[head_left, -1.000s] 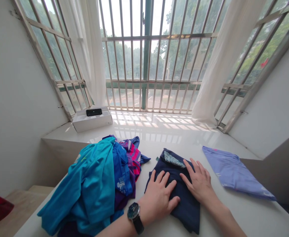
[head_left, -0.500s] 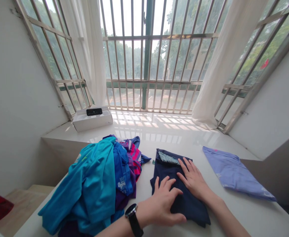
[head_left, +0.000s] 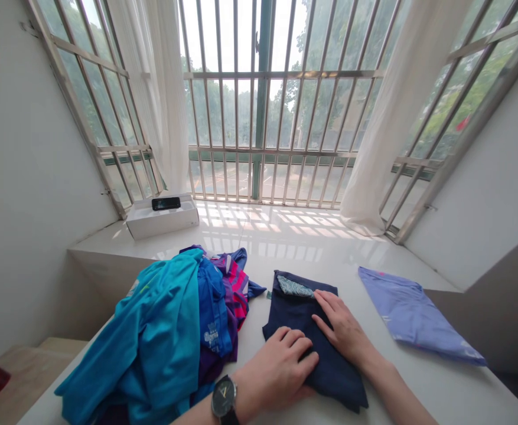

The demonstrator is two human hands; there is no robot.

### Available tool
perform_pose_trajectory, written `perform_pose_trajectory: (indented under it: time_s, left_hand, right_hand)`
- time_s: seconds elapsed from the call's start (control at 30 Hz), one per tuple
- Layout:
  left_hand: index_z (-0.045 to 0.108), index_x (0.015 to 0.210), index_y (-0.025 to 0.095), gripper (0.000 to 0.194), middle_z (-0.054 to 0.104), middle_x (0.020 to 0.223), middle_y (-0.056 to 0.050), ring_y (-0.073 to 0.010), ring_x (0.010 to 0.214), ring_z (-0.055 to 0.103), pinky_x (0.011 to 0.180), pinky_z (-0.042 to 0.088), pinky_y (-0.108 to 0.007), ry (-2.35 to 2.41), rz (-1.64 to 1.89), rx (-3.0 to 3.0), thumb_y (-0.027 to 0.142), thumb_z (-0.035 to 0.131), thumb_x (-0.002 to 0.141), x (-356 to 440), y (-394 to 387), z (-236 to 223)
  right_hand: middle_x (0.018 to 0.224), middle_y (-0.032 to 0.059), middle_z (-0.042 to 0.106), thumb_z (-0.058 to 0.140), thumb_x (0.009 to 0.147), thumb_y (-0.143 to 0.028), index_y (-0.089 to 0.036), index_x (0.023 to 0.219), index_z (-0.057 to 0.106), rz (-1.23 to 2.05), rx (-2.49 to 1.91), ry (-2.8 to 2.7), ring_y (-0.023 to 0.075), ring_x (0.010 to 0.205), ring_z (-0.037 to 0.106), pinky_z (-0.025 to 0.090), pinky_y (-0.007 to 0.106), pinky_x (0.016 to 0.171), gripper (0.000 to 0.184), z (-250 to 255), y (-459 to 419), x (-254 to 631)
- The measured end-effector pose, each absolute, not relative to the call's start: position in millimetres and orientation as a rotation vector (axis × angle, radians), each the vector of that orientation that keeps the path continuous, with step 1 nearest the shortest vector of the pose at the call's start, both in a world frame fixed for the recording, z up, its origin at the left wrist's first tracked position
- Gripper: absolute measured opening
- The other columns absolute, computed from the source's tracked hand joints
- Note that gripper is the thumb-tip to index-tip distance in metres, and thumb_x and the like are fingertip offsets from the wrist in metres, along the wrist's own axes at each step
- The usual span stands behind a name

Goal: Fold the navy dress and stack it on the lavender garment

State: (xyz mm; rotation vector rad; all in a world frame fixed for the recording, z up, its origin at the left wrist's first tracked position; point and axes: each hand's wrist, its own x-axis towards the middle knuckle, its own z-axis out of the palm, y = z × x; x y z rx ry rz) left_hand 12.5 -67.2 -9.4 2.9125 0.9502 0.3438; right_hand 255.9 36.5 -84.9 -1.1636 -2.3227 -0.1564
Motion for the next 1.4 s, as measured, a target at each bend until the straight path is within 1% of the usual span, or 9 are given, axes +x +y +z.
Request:
perform_pose_trajectory:
  time_s: [0.13,0.3,0.43,0.73,0.83,0.93,1.03,1.23,1.4]
  left_hand:
    - [0.056,0.114,0.019,0.028,0.064,0.115,-0.006,-0.0226,0.105,0.058,0.088,0.047,-0.036,0.901,0.278,2.964,0.040,0.057,0.096,6,-64,-1]
    - [0.058,0.100,0.020,0.017,0.066,0.108,-0.003,-0.0198,0.096,0.059,0.079,0.049,-0.031,0.936,0.235,2.928,0.031,0.064,0.089,-3,-60,3]
    - [0.059,0.101,0.020,0.022,0.067,0.109,-0.003,-0.0204,0.096,0.060,0.079,0.051,-0.030,0.951,0.239,2.890,0.028,0.069,0.083,-3,-58,-1]
    - [0.061,0.107,0.019,0.020,0.067,0.117,-0.007,-0.0230,0.108,0.060,0.091,0.052,-0.033,0.992,0.357,2.833,0.024,0.063,0.088,6,-54,-20]
    - [0.060,0.108,0.019,0.020,0.067,0.116,-0.009,-0.0234,0.109,0.061,0.090,0.053,-0.034,0.969,0.354,2.844,0.027,0.062,0.089,5,-52,-21]
    - [0.060,0.103,0.017,0.013,0.068,0.110,-0.011,-0.0241,0.105,0.063,0.085,0.054,-0.034,0.969,0.303,2.889,0.022,0.057,0.091,8,-51,-22]
    - [0.060,0.098,0.015,0.010,0.070,0.101,-0.011,-0.0244,0.096,0.067,0.078,0.055,-0.034,1.042,0.276,2.882,0.017,0.054,0.090,14,-52,-21]
    - [0.062,0.107,0.019,0.019,0.074,0.093,-0.005,-0.0235,0.084,0.072,0.073,0.055,-0.030,1.278,0.456,2.623,0.021,0.056,0.089,16,-47,-20]
    - [0.064,0.114,0.023,0.027,0.076,0.099,-0.004,-0.0224,0.086,0.073,0.076,0.054,-0.028,1.328,0.641,2.354,0.019,0.056,0.088,12,-40,-28]
  right_hand:
    - [0.129,0.0122,0.062,0.052,0.097,-0.032,-0.020,0.133,0.059,-0.149,-1.150,-2.336,0.0280,0.119,0.057,0.050,0.047,0.103,0.039,-78,35,255]
    - [0.123,0.0133,0.063,0.056,0.095,-0.030,-0.018,0.129,0.062,-0.152,-1.151,-2.330,0.0282,0.113,0.058,0.053,0.046,0.099,0.037,-74,33,257]
    - [0.122,0.0132,0.062,0.058,0.094,-0.030,-0.019,0.130,0.061,-0.146,-1.138,-2.303,0.0280,0.112,0.058,0.054,0.045,0.098,0.037,-76,33,257]
    - [0.120,0.0106,0.063,0.054,0.095,-0.028,-0.023,0.114,0.067,-0.055,-1.089,-2.203,0.0266,0.113,0.060,0.052,0.045,0.099,0.023,-69,40,253]
    - [0.114,0.0095,0.065,0.051,0.096,-0.031,-0.022,0.106,0.068,0.107,-1.129,-2.162,0.0244,0.106,0.063,0.053,0.041,0.094,0.021,-57,30,254]
    - [0.098,0.0067,0.068,0.048,0.098,-0.036,-0.022,0.092,0.068,0.397,-1.142,-2.197,0.0194,0.085,0.065,0.055,0.033,0.078,0.024,-39,16,252]
    - [0.089,0.0053,0.069,0.050,0.096,-0.042,-0.022,0.084,0.068,0.668,-1.131,-2.285,0.0184,0.077,0.064,0.052,0.030,0.067,0.029,-20,5,248]
    - [0.100,0.0052,0.073,0.057,0.090,-0.051,-0.024,0.102,0.071,0.993,-1.197,-2.429,0.0240,0.090,0.066,0.052,0.033,0.082,0.033,4,-11,246]
    - [0.120,0.0064,0.069,0.081,0.065,-0.040,-0.027,0.117,0.067,0.942,-1.323,-2.450,0.0318,0.110,0.062,0.050,0.036,0.094,0.055,2,-20,253]
